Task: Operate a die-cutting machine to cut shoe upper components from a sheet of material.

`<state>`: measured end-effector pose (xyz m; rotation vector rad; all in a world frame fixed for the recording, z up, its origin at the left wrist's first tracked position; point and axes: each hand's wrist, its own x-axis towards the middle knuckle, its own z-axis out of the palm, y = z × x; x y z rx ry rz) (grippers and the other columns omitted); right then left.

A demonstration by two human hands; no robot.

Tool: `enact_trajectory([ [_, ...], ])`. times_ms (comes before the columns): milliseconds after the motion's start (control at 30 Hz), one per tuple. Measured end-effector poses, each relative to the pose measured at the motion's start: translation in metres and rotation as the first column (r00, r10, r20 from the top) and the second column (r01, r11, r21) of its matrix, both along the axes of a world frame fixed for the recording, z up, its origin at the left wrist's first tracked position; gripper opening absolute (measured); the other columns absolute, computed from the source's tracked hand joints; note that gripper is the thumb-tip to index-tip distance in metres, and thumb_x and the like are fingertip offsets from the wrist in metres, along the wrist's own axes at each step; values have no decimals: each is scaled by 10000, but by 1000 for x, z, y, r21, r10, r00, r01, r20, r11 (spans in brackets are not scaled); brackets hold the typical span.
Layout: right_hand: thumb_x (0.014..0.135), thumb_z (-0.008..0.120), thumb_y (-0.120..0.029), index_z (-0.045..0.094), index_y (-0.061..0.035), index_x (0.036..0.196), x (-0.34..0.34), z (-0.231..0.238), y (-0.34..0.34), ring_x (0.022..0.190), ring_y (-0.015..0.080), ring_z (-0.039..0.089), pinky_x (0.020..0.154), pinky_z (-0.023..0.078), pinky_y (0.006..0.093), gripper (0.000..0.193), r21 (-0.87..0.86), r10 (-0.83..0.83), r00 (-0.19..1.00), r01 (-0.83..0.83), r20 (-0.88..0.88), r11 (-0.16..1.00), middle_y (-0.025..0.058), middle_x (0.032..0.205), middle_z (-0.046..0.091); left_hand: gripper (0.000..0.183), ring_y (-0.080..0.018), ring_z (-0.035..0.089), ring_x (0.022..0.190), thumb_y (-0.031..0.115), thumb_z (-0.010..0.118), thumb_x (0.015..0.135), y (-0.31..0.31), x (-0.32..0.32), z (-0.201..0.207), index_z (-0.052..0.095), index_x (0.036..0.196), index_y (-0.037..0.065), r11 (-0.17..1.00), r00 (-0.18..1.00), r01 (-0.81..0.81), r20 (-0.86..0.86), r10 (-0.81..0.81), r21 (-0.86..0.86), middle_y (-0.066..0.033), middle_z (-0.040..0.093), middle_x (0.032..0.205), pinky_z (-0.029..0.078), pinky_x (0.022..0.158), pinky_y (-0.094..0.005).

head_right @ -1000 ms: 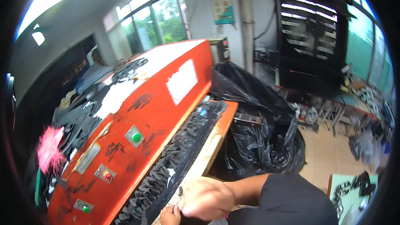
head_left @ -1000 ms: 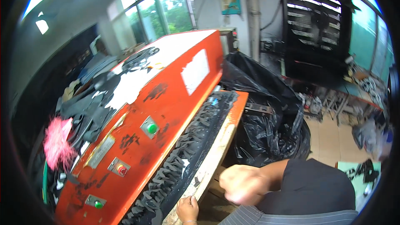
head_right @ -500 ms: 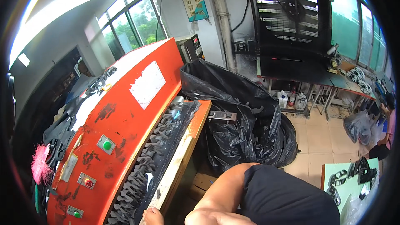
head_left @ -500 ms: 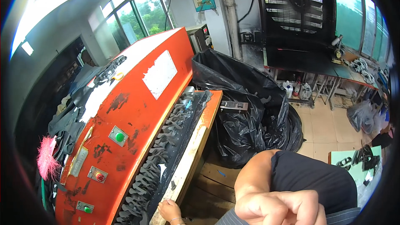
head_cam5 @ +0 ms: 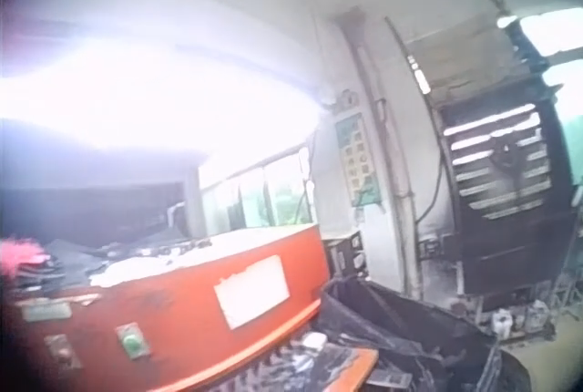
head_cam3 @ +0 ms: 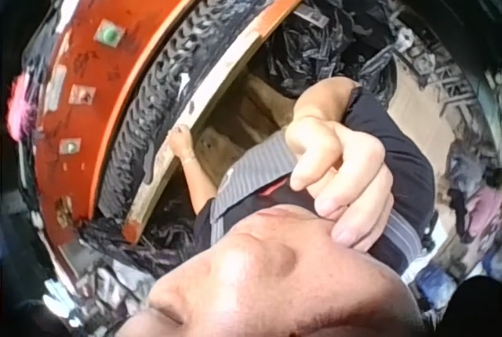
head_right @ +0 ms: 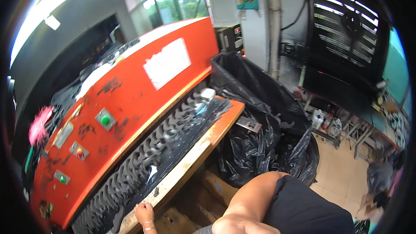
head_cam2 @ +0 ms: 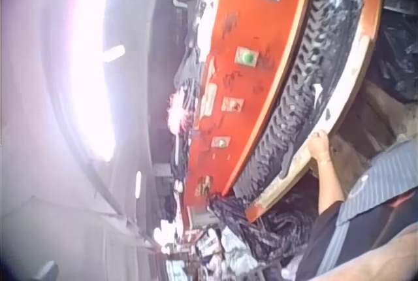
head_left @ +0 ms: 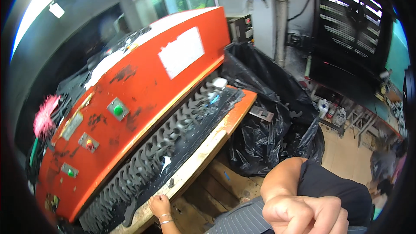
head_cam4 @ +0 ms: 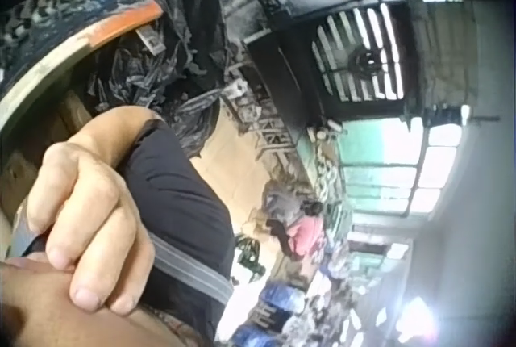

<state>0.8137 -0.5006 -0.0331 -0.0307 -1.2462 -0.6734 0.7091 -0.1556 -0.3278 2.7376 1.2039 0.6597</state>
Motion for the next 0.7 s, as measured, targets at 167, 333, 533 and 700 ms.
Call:
enact_trajectory([
  [167,899,597,-64,675,-131,1036,31,-14,43,883,145,521,627,463,258,172,-27,93,990,-91,103,995,-19,1018,637,262,-361,594,777,288,647,740,-3,4,8,668,675,35,997,997,64,38,-62,-51,-164,633,773,477,742,-469],
  [333,885,605,-118,634,-133,1003,67,-59,107,801,170,536,619,479,305,123,-52,13,990,-6,139,999,1,951,620,340,-362,640,782,367,637,766,-6,10,18,710,707,40,945,976,27,-194,-95,-325,-180,671,781,499,742,-459],
  [533,797,657,-149,629,-27,984,143,-123,284,794,310,623,708,522,395,225,-754,-28,937,298,349,585,138,886,645,151,-288,578,859,226,728,777,41,68,57,656,842,111,994,937,94,333,-106,54,-54,629,865,461,761,-411],
  [700,790,682,-204,637,-40,1097,165,-199,414,1125,305,562,907,497,412,350,-803,-123,794,589,596,-93,95,1241,566,480,-291,550,998,208,761,728,100,114,43,576,1159,104,998,956,-53,291,39,40,-75,626,1011,411,876,-433],
])
